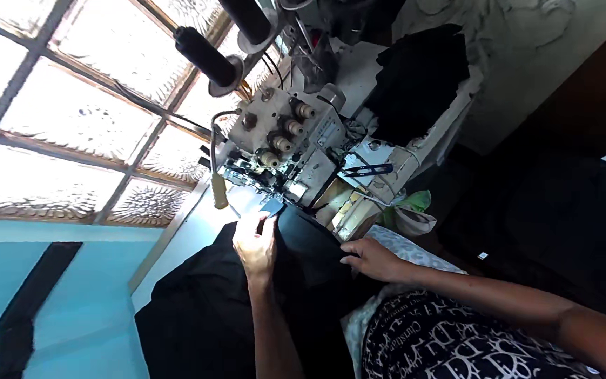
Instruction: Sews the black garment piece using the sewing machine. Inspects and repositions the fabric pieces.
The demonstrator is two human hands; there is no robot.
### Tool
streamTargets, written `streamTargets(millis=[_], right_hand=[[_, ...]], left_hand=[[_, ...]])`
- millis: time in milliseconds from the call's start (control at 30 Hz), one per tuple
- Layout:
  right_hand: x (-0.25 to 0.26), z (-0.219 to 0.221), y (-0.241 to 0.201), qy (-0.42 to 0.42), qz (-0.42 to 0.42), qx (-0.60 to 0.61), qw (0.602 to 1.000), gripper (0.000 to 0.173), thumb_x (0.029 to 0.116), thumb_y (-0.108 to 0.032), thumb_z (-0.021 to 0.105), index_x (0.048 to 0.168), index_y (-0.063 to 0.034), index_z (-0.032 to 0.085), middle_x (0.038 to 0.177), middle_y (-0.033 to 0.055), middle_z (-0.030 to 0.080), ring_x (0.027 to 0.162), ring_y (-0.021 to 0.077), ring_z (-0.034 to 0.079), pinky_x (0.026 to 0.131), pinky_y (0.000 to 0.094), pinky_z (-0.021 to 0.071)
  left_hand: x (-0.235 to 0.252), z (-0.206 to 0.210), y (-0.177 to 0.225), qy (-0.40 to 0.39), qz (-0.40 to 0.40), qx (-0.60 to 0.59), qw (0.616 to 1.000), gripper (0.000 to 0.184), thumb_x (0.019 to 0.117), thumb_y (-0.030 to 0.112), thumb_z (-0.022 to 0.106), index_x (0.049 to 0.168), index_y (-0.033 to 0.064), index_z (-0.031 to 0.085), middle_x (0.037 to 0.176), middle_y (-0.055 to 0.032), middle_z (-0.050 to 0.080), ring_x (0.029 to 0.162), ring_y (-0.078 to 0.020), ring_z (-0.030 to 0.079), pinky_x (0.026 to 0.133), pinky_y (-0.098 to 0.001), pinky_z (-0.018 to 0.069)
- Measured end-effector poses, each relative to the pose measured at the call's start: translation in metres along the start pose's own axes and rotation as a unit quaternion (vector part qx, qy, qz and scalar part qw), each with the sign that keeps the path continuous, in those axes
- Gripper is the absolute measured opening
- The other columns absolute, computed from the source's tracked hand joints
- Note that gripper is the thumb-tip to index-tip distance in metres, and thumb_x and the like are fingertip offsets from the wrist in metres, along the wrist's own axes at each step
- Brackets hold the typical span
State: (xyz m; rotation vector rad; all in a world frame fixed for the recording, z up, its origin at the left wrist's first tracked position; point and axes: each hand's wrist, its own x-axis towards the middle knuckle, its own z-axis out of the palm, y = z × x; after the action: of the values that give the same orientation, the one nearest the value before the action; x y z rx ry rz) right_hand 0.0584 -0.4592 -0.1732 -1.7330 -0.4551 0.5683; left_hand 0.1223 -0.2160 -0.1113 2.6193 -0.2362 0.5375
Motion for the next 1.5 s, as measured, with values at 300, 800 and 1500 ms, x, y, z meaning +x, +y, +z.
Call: streamTargets(millis=[300, 800, 1500], right_hand=[[0.020, 0.003, 0.007, 0.119, -0.145, -0.102, 0.977, 0.026, 0.0993, -0.019, 0.065, 0.095, 0.0054, 0.074, 0.145, 0.0236, 0.056, 0.128, 0.0366, 0.059, 0.107, 0.0486, 0.0460], [0.014, -0.008, 0.014, 0.060, 0.083, 0.186, 0.977, 0.020, 0.1015, -0.013, 0.064, 0.091, 0.0030, 0.070, 0.076, 0.0008, 0.061, 0.070, 0.0022, 0.055, 0.072, 0.0218, 0.0497], [0.001, 0.003, 0.027, 0.194, -0.031, 0.104, 0.975, 0.010, 0.0857, -0.004, 0.079, 0.082, -0.0020, 0.070, 0.082, -0.0007, 0.069, 0.073, -0.0011, 0.061, 0.069, 0.0177, 0.0515]], left_hand=[[-0.003, -0.026, 0.015, 0.044, -0.024, -0.154, 0.987, 0.013, 0.0970, 0.000, 0.062, 0.104, -0.0083, 0.068, 0.097, -0.0021, 0.070, 0.088, 0.0062, 0.063, 0.083, -0.0143, 0.0534], [0.011, 0.003, 0.003, 0.009, -0.036, -0.053, 0.998, 0.025, 0.0985, 0.021, 0.065, 0.102, -0.0035, 0.071, 0.091, -0.0137, 0.069, 0.080, -0.0115, 0.061, 0.079, -0.0302, 0.0485], [-0.010, -0.040, 0.023, 0.065, 0.012, -0.256, 0.964, 0.011, 0.0967, 0.003, 0.062, 0.105, 0.0045, 0.068, 0.100, 0.0102, 0.069, 0.090, 0.0068, 0.064, 0.083, -0.0142, 0.0538]])
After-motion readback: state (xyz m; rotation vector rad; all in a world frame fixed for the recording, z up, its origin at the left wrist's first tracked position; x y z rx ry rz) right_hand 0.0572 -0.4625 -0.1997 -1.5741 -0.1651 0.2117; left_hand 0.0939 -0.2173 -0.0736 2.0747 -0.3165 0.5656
